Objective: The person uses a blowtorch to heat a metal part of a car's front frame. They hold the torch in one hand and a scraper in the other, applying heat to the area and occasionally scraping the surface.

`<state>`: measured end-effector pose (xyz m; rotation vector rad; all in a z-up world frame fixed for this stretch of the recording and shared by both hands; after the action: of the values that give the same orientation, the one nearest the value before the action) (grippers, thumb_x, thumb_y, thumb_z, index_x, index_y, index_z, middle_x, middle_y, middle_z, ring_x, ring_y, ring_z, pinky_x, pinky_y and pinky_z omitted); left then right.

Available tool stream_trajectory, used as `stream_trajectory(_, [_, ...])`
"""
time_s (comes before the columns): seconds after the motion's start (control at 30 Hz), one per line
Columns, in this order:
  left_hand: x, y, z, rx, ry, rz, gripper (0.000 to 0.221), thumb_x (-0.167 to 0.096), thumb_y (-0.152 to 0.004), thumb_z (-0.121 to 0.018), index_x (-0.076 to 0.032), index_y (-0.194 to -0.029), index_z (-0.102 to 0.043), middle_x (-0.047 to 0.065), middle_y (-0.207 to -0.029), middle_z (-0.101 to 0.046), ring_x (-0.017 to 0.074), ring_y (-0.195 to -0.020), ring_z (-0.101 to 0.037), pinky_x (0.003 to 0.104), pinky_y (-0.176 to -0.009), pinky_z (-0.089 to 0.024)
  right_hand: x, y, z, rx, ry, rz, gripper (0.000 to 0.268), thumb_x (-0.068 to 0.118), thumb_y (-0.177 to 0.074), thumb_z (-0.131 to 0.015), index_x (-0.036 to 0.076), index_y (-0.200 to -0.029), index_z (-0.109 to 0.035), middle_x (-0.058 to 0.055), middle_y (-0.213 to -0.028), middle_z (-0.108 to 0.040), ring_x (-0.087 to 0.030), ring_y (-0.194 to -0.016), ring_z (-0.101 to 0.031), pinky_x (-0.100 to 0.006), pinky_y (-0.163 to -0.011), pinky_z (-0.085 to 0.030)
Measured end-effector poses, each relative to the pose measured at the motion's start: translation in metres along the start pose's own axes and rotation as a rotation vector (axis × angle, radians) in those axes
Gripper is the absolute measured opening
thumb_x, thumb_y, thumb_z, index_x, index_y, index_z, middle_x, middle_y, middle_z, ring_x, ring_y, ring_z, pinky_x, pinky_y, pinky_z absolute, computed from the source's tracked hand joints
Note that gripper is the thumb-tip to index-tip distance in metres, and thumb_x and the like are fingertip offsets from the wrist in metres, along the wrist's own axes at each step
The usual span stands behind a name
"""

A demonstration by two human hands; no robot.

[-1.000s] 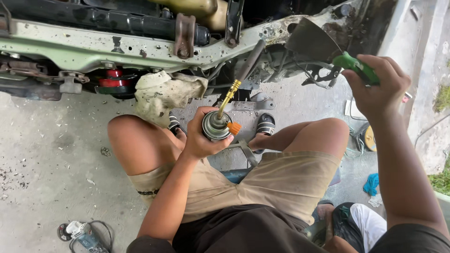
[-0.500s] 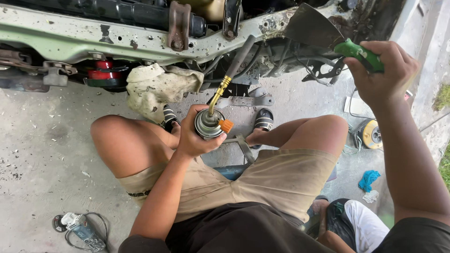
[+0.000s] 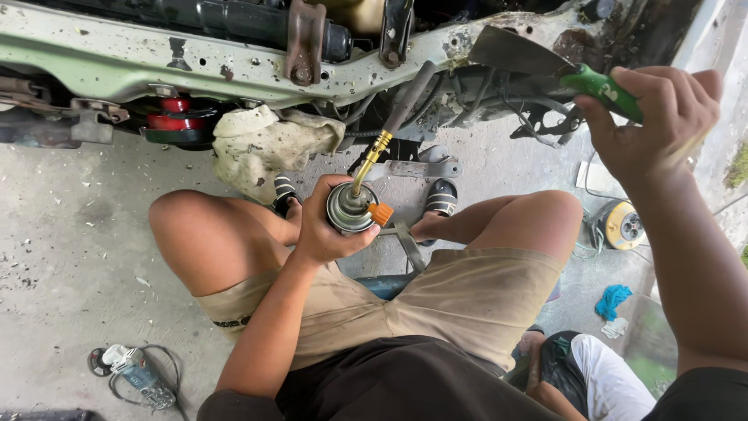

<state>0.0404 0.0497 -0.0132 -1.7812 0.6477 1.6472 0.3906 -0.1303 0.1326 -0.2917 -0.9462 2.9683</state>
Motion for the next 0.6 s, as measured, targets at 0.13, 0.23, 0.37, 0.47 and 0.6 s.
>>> stream_trajectory(0.13, [-0.011, -0.002, -0.006, 0.062, 0.074, -0.049, 0.064, -0.015, -0.071, -0.087, -0.007, -0.120, -0.048, 0.013, -0.111, -0.072, 0.0220, -0.101, -0.072, 0.036, -0.092, -0.057, 0.004, -0.008, -0.001, 0.003, -0.035, -0.040, 0.042, 0.040, -0.115, -0.082, -0.001, -0.113, -0.071, -0.016, -0.100, -0.080, -0.031, -0.081, -0.072, -0.043, -0.081, -0.042])
stream_trajectory(0.23, [-0.018, -0.003, -0.009, 0.033, 0.062, -0.102, 0.059, -0.015, -0.069, -0.085, -0.005, -0.116, -0.051, 0.015, -0.109, -0.072, 0.0246, -0.101, -0.074, 0.034, -0.090, -0.059, 0.004, -0.008, -0.001, 0.032, -0.026, -0.095, 0.045, 0.043, -0.116, -0.087, 0.001, -0.109, -0.072, -0.012, -0.095, -0.076, -0.027, -0.074, -0.066, -0.044, -0.085, -0.035])
stream_trajectory(0.37, [-0.026, -0.001, -0.011, 0.032, -0.004, -0.111, 0.057, -0.020, -0.069, -0.083, -0.005, -0.113, -0.050, 0.017, -0.106, -0.072, 0.0248, -0.095, -0.073, 0.036, -0.092, -0.057, 0.012, -0.008, -0.002, 0.038, 0.001, -0.155, 0.043, 0.039, -0.115, -0.087, 0.001, -0.106, -0.070, -0.009, -0.090, -0.072, -0.026, -0.066, -0.059, -0.044, -0.084, -0.035])
stream_trajectory(0.47, [-0.029, 0.004, -0.009, 0.026, -0.052, -0.094, 0.058, -0.023, -0.067, -0.083, -0.006, -0.113, -0.051, 0.015, -0.107, -0.074, 0.0235, -0.094, -0.074, 0.035, -0.089, -0.056, 0.027, -0.004, -0.002, 0.019, 0.021, -0.183, 0.044, 0.042, -0.116, -0.078, 0.002, -0.103, -0.066, -0.007, -0.087, -0.074, -0.021, -0.063, -0.059, -0.042, -0.082, -0.038])
stream_trajectory(0.6, [-0.026, 0.004, -0.006, 0.024, -0.018, -0.095, 0.057, -0.020, -0.067, -0.082, -0.007, -0.112, -0.050, 0.015, -0.107, -0.072, 0.0253, -0.098, -0.072, 0.037, -0.093, -0.055, 0.040, 0.002, 0.001, 0.015, 0.021, -0.241, 0.044, 0.043, -0.115, -0.077, 0.001, -0.105, -0.066, -0.004, -0.079, -0.070, -0.020, -0.061, -0.059, -0.041, -0.080, -0.038])
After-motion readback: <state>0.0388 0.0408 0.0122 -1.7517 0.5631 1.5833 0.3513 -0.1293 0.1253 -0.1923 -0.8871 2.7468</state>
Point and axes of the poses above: each hand's wrist, its own y-axis away from the middle knuckle, its own z-axis out of the back of the hand, x = y × z, the point moved 6 cm from there along -y, towards the middle knuckle
